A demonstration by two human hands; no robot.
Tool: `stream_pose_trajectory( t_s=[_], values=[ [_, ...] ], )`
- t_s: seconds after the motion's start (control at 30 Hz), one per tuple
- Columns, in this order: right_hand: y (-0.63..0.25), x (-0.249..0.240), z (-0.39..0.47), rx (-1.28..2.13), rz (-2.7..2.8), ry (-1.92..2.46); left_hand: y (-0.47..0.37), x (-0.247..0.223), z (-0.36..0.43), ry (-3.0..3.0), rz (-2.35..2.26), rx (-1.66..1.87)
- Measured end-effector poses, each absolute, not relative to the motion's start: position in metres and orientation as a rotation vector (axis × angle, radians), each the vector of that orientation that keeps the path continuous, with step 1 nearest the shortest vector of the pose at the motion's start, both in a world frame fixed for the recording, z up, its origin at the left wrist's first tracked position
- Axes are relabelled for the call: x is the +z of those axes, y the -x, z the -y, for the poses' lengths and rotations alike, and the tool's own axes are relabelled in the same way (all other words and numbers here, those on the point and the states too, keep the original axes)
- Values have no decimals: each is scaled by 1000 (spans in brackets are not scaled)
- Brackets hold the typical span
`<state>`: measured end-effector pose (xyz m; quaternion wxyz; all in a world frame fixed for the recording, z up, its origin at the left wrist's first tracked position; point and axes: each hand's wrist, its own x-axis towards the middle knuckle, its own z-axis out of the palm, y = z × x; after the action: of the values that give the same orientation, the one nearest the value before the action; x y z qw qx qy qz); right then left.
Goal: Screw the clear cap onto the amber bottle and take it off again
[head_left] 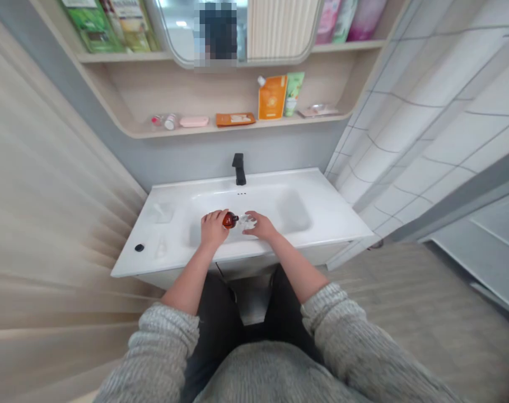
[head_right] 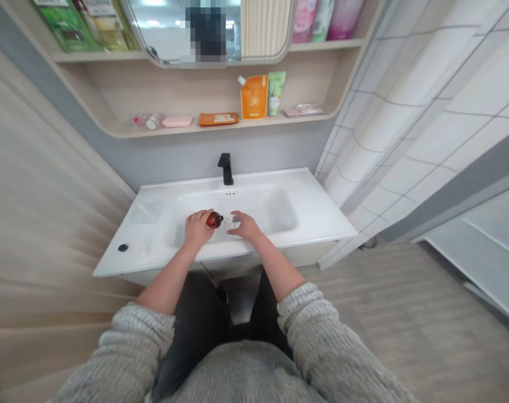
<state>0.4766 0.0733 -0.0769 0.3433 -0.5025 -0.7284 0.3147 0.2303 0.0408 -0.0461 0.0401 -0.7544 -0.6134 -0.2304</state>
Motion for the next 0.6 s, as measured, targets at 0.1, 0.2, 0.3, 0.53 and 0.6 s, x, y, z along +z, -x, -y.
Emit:
stream_pose_trajectory(
  t_s=[0.1,0.2,0.3,0.53,0.6],
  values=[
    [-477,-78,-74,819,1897,1307,-230,-46,-40,2312,1870,-706],
    [-476,-78,-74,829,1893,1304,-230,-45,-39,2309,1871,-717],
    [-476,-78,-74,836,1885,1300,-231,-44,-38,2310,1875,-716],
    [-476,-77,-73,823,1900,1302,-231,-42,-36,2306,1844,-721],
    [-476,-77,-73,824,1908,1305,-232,-42,-36,2306,1849,-710]
  ],
)
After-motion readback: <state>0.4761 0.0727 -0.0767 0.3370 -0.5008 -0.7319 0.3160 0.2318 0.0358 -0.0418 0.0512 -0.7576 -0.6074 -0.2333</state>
